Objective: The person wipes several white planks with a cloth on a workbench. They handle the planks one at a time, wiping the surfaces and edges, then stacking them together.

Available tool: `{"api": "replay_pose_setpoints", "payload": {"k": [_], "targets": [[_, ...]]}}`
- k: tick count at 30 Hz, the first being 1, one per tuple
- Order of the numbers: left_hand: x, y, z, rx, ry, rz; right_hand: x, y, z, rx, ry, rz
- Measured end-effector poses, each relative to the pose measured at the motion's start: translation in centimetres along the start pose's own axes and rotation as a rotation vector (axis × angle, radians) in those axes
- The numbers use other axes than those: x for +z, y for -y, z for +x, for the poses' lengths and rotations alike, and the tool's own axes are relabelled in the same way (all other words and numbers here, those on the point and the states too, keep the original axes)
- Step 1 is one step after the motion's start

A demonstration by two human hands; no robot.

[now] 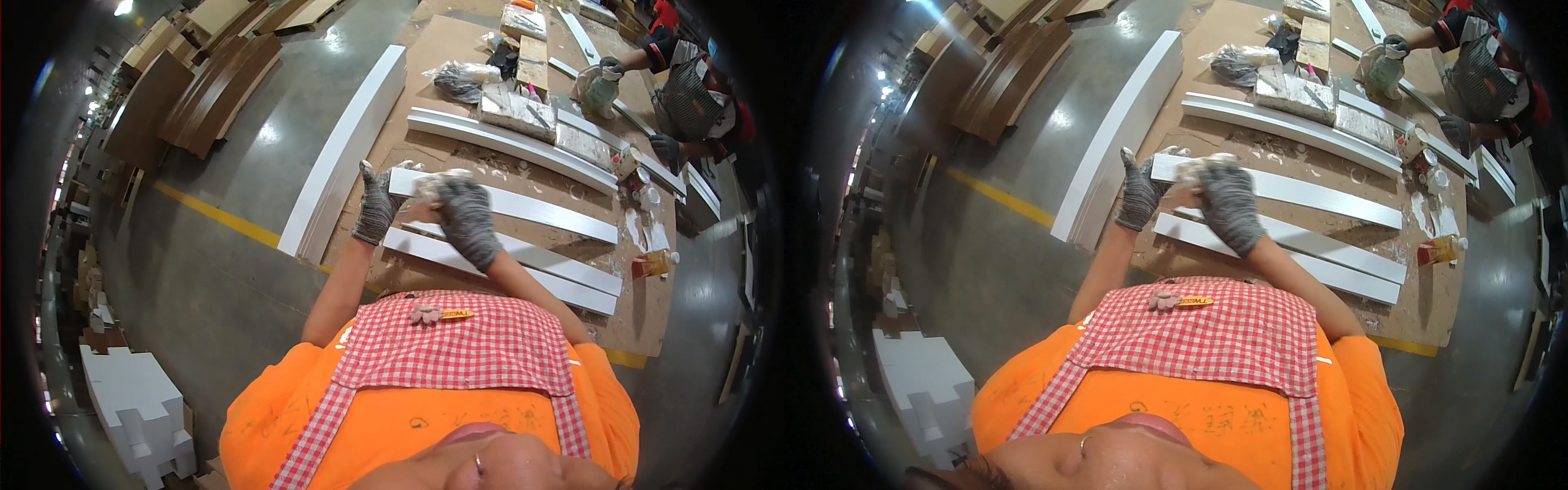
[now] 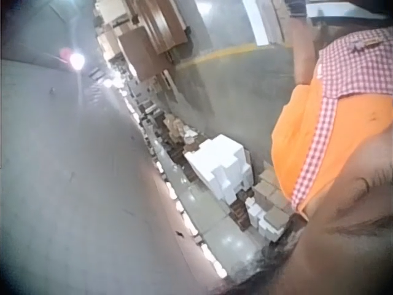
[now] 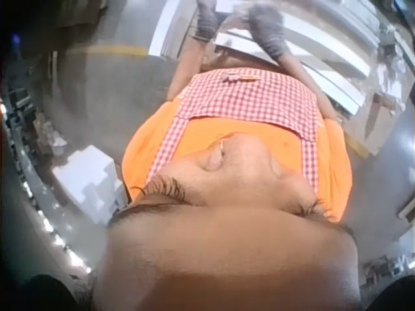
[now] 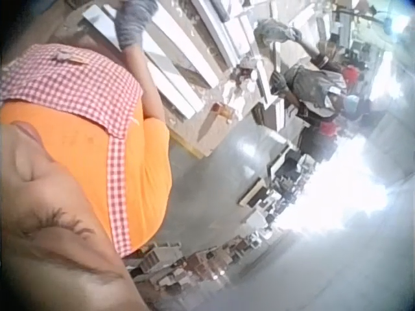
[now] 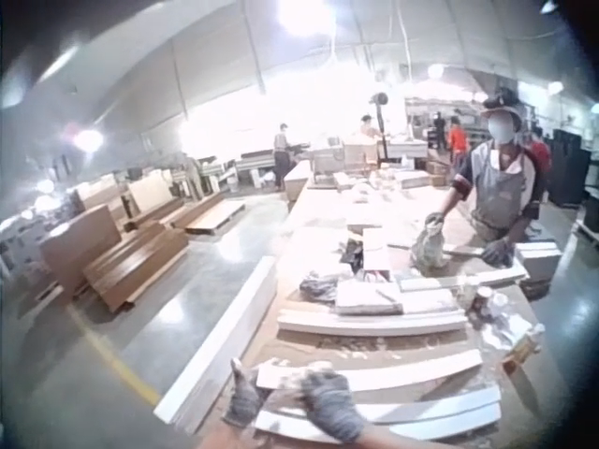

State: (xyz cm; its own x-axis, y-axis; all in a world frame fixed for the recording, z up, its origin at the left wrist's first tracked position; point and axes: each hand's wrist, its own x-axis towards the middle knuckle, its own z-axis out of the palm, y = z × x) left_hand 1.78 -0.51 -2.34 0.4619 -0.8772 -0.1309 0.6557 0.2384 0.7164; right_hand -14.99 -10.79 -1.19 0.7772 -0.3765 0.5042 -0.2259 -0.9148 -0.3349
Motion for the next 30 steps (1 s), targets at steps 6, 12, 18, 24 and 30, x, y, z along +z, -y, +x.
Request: {"api": "replay_pose_setpoints", "payload": {"k": [6,12,18,24,30], "targets": [[-3.0,-0.2,0.5,0.089,0.270,0.595,2.2,3.3,4.0,-0.275,-0.044,0.350],[-5.7,1.6,1.4,0.224,0.196,0.746,0.6,2.6,-0.4,0.100,0.122,1.050],[1.4,0.6,-1.0,0.092,-0.162,0.264,-2.4,-1.0,-0.7,0.022,0.015,0.177],[4.5,0.3,-1.9,0.262,-0.153,0.455,-6.4,-17.4,-12.4,0.528,-0.209,0.106],[7.2,-0.2,-1.9,0.235,-0.090,0.452,-12.6,-34.0,-22.2,0.902,-0.168,-0.407]]}}
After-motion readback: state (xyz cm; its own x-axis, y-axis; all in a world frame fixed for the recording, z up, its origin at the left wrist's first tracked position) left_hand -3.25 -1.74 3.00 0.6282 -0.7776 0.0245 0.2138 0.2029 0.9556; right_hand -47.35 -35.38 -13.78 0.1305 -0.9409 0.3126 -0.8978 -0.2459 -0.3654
